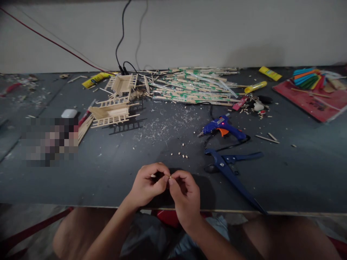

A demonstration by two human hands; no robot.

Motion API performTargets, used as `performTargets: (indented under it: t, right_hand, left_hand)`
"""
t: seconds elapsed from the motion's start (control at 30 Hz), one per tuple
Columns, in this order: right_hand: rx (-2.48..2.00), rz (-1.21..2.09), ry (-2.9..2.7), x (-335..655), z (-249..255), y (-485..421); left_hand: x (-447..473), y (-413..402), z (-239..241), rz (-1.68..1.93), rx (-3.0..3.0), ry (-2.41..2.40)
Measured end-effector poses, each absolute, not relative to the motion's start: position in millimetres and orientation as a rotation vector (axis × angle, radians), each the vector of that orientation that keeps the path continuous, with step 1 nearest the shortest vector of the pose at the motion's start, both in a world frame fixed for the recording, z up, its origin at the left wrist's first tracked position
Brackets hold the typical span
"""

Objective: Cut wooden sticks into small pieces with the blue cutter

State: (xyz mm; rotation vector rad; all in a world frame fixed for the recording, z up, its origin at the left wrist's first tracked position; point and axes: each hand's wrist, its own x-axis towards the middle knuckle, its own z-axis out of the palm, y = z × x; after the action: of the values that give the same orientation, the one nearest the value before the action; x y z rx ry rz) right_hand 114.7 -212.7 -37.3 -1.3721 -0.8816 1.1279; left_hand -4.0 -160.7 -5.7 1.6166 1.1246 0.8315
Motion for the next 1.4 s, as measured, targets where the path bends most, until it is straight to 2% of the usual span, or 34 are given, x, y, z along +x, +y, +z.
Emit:
performTargets:
  t: [0.67, 0.87, 1.07, 1.17, 1.27, 1.4]
  right_hand:
    - [-1.321, 1.238, -0.844, 113, -34, -208]
    - [-1.271, 1.315, -0.704, 109, -32, -208]
    - [-1.253, 1.313, -0.741, 103, -34, -210]
    - [-1.326, 1.337, -0.821, 106, -31, -206]
    - [-1.470, 1.325, -1.064, 120, -18, -190]
    - [-1.736, 1.211, -1.587, 149, 10, -151]
  left_hand:
    - [-5, -160, -11, 0.780, 1.508, 1.142]
    - [-4, -148, -9, 0.820, 1.519, 1.395]
    - [-3, -93, 2, 0.610, 1.828, 1.625]
    - [-5, -63, 7, 0.666, 1.871, 1.814]
    - [-7, -56, 8, 0.704, 1.794, 1.735]
    - [-13, -79, 1, 0.510, 1.656, 1.570]
